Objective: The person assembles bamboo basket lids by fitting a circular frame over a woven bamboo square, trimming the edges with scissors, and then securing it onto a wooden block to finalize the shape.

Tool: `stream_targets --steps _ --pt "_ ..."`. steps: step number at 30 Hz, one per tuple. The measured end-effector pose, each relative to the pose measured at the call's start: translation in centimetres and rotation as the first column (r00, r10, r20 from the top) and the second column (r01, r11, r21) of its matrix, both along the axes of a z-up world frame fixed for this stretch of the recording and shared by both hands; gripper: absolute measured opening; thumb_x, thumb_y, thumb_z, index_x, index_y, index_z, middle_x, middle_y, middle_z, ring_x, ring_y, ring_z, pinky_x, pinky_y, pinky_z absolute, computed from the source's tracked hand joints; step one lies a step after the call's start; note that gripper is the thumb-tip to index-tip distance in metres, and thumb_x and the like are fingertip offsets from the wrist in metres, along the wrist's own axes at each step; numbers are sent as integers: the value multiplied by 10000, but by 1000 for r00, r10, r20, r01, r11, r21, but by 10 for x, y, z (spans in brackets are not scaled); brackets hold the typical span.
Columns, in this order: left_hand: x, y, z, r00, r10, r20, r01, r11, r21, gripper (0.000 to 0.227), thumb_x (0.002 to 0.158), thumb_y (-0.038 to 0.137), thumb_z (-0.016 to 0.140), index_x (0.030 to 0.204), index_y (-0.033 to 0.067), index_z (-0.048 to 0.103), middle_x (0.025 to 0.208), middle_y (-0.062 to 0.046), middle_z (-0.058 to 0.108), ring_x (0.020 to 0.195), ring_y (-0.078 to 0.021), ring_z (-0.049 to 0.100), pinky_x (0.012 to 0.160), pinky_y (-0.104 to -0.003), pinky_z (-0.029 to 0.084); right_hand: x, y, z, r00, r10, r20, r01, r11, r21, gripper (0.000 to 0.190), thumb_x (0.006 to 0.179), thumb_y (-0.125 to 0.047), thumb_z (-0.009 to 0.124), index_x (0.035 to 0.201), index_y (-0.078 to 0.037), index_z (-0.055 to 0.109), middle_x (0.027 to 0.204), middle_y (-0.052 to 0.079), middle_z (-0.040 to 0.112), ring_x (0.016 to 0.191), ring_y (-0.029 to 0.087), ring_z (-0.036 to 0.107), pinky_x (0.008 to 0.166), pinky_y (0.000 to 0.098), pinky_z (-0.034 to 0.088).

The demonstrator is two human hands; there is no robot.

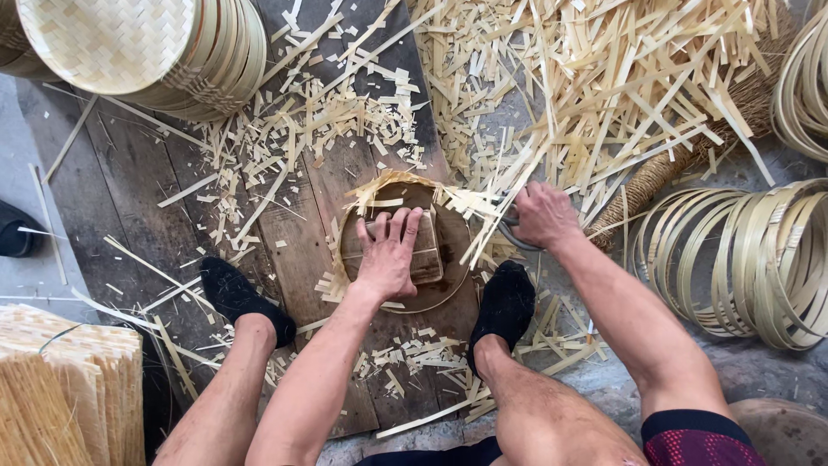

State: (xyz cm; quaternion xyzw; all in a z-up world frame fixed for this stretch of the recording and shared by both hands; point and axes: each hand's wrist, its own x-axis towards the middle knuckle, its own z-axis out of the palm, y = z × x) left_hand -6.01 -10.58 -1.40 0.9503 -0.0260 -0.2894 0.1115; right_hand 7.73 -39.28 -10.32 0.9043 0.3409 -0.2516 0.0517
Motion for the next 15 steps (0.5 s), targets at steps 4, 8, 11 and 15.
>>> stream_targets --steps 4,8,11,15 --pt "2 3 -3 1000 -12 -12 11 999 -46 1604 368 341 1021 1609 160 21 1552 -119 223 1437 -416 222 1156 -753 112 -1 46 -13 973 4 231 -39 988 149 498 576 -235 650 968 72 663 783 133 594 672 222 576 611 315 551" --pt "-3 9 -5 997 25 73 -23 999 -32 1625 382 489 1010 1612 162 0 1613 -176 137 1483 -451 155 1169 -771 72 12 49 -5 999 -46 -12 47 999 14 185 952 -113 516 987 11 649 893 150 620 805 229 602 734 362 557" --pt "-15 -11 -11 906 411 106 -399 910 -115 1674 430 705 1027 1547 94 -59 1613 -345 -9 1493 -543 38 1119 -810 18 15 25 13 985 -80 -153 74 996 -47 214 1039 -153 456 1044 3 603 945 163 639 835 243 629 747 372 569" --pt "-6 -40 -20 717 686 120 -686 726 -50 1593 507 597 963 1539 -16 -85 1583 -357 63 1458 -521 119 1136 -735 98 11 29 14 999 -33 -3 33 997 65 390 960 -378 531 932 4 606 855 164 622 761 247 606 693 368 537"
